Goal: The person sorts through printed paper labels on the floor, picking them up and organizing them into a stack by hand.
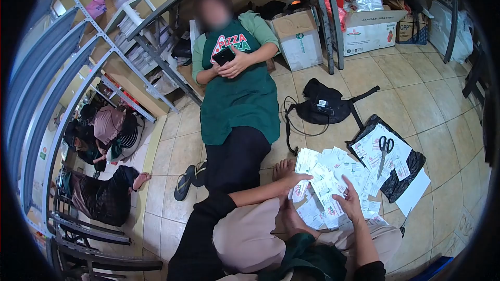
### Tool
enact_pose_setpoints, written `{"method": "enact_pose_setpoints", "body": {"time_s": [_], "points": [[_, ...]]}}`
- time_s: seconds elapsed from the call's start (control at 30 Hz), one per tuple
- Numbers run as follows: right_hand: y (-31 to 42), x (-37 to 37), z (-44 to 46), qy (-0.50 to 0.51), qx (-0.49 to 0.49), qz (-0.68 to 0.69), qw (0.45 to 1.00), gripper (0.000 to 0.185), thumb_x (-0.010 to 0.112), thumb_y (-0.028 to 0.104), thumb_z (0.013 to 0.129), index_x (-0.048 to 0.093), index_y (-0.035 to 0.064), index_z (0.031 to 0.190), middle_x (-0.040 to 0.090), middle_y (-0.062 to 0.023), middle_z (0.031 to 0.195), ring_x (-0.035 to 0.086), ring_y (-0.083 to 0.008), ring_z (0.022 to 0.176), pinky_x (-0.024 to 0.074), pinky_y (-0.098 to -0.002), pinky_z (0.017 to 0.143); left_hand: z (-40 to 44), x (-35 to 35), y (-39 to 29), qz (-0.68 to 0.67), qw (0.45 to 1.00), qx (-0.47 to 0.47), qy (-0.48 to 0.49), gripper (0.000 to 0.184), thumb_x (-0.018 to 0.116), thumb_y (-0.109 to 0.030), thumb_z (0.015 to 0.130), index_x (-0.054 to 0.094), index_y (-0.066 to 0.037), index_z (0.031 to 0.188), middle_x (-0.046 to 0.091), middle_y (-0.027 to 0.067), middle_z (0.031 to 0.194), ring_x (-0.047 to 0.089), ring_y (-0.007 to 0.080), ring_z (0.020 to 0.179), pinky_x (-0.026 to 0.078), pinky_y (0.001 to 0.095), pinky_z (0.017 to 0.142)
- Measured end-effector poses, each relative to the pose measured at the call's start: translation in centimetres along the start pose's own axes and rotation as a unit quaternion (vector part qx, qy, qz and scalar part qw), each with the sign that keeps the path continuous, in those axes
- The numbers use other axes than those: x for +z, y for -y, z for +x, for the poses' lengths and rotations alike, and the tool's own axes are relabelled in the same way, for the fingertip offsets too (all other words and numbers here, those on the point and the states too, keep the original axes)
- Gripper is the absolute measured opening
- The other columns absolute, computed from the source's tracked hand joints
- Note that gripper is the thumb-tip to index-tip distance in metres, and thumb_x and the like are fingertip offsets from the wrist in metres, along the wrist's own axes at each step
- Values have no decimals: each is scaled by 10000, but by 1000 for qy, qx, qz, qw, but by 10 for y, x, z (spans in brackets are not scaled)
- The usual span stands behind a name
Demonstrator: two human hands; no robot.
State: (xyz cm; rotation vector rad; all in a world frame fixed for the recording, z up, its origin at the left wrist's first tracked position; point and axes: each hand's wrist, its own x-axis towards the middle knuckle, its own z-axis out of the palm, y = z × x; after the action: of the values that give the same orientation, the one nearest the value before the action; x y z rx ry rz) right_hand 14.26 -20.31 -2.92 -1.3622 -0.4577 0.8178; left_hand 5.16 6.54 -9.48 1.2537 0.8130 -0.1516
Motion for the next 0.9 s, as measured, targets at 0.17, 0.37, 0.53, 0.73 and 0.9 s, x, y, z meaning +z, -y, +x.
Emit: {"method": "enact_pose_setpoints", "body": {"time_s": [0.17,0.37,0.53,0.73,0.9], "points": [[-6,-5,5,-9,29,-31,999,543,671,-38,754,486,23,1261,596,-76,1088,540,-105,946,425,-220,816,-13,10,-14,-33,998,-23,41,387,633,-141,808,530,12,1149,620,112,960,616,174,784,510,283,652],[-21,-9,8,-59,77,189,977,306,625,-61,785,520,2,1065,627,-89,1013,587,-105,853,478,-225,745,-71,36,-82,-285,932,-17,223,451,455,-339,904,490,4,1194,605,149,932,612,245,788,507,373,725],[-17,-10,9,-113,119,298,940,111,582,103,870,512,51,940,626,-75,883,618,-137,752,515,-259,635,-64,33,-74,-310,928,-28,206,477,482,-373,895,482,-16,1210,582,130,1024,581,232,922,474,375,844],[-13,33,14,-123,114,344,924,86,552,138,903,509,74,866,615,-49,806,599,-112,652,516,-253,573,-81,47,-84,-213,957,-67,187,478,576,-301,870,452,-31,1245,559,115,1110,566,202,990,468,336,864],[-29,68,17,-122,71,337,931,100,572,111,889,478,78,879,614,-62,803,594,-105,660,508,-240,565,-72,46,-74,-138,966,-81,204,482,572,-250,872,427,-19,1269,566,133,1143,574,226,1033,473,363,882]]}}
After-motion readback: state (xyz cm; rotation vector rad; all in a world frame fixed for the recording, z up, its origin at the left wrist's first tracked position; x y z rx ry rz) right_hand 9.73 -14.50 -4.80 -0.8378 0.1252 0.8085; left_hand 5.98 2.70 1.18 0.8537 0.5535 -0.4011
